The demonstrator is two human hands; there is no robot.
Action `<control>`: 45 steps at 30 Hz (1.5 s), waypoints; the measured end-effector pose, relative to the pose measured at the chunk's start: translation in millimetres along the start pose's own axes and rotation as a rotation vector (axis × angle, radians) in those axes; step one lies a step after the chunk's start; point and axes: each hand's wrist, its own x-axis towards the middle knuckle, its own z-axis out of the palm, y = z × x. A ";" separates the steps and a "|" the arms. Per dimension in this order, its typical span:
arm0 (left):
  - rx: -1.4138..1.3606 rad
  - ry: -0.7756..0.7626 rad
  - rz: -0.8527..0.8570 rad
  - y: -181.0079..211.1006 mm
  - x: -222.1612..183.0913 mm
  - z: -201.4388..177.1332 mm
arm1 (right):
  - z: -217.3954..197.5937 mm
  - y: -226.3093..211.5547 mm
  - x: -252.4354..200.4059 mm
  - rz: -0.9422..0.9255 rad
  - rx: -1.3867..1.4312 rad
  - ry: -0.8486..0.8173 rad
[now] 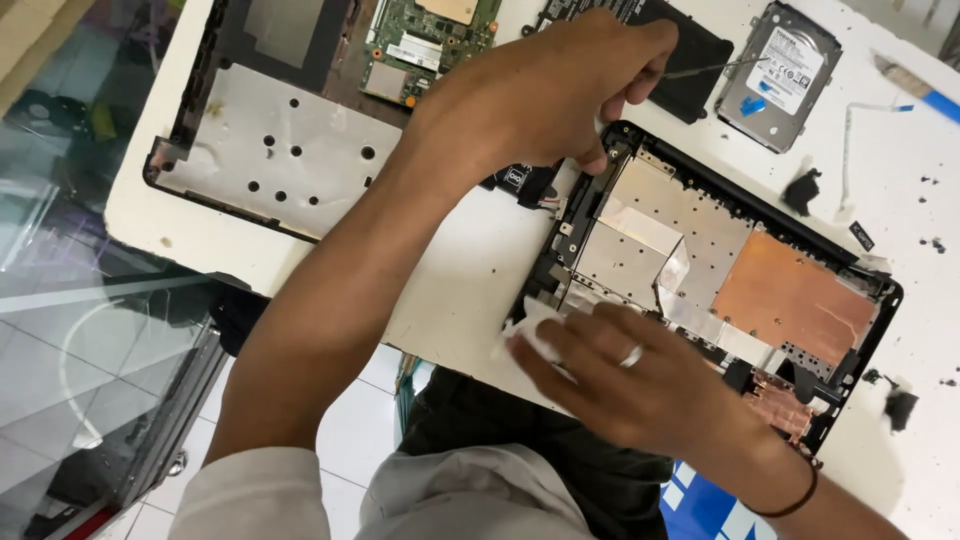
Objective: Cleaning the internal chassis of a laptop and installing a USB board component.
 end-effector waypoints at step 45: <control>-0.015 -0.016 -0.040 3.0 -1.3 -2.0 | -14.1 21.0 -34.4 0.110 0.129 -0.184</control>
